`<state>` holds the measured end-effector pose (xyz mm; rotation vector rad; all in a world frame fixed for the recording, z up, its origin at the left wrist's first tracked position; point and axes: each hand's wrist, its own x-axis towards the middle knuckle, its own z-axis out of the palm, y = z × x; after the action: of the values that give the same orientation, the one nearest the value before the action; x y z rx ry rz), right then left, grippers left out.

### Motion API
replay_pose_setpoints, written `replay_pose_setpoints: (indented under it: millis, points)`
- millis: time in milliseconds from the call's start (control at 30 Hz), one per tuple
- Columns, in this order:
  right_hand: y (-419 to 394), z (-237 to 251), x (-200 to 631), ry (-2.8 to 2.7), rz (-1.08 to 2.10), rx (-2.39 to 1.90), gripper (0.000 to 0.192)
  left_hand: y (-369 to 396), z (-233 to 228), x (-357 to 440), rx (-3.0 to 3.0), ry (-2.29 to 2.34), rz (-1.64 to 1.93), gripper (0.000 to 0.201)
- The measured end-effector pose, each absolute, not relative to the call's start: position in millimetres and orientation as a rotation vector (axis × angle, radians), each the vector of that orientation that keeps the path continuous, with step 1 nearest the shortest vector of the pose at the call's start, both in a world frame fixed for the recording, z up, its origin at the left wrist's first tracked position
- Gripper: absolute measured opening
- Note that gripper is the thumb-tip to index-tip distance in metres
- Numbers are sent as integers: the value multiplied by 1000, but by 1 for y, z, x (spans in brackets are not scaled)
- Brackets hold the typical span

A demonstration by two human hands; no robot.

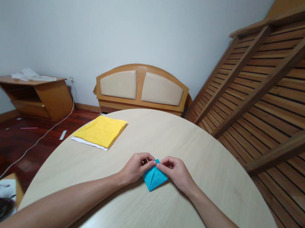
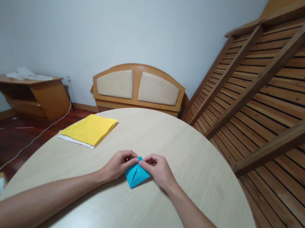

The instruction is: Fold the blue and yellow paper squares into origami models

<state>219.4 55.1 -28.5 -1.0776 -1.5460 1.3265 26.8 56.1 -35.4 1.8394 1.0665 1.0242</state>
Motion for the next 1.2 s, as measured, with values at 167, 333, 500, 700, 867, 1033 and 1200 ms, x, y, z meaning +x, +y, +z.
replay_pose_setpoints:
  millis: [167, 333, 500, 700, 867, 1033, 1200]
  points:
    - [55, -29, 219, -1540, 1362, -1050, 41, 56, -33, 27, 1829, 1072, 1016, 32]
    - [54, -27, 219, -1573, 1320, -1065, 41, 56, -33, 27, 1808, 1074, 1014, 36]
    - [52, -25, 218, -1590, 1295, -1071, 43, 56, -34, 26, 1822, 1058, 1022, 37]
    - [49, -23, 217, -1582, 1340, -1037, 43, 55, -33, 25, 1797, 996, 991, 42]
    - [50, -20, 218, -1603, 1369, -1053, 42, 55, -34, 25, 1740, 959, 963, 45]
    - [50, -18, 221, -1618, 1342, -1097, 40, 53, -32, 25, 1786, 973, 963, 37]
    - [49, -18, 220, -1621, 1321, -1118, 39, 53, -28, 25, 1843, 1006, 954, 31]
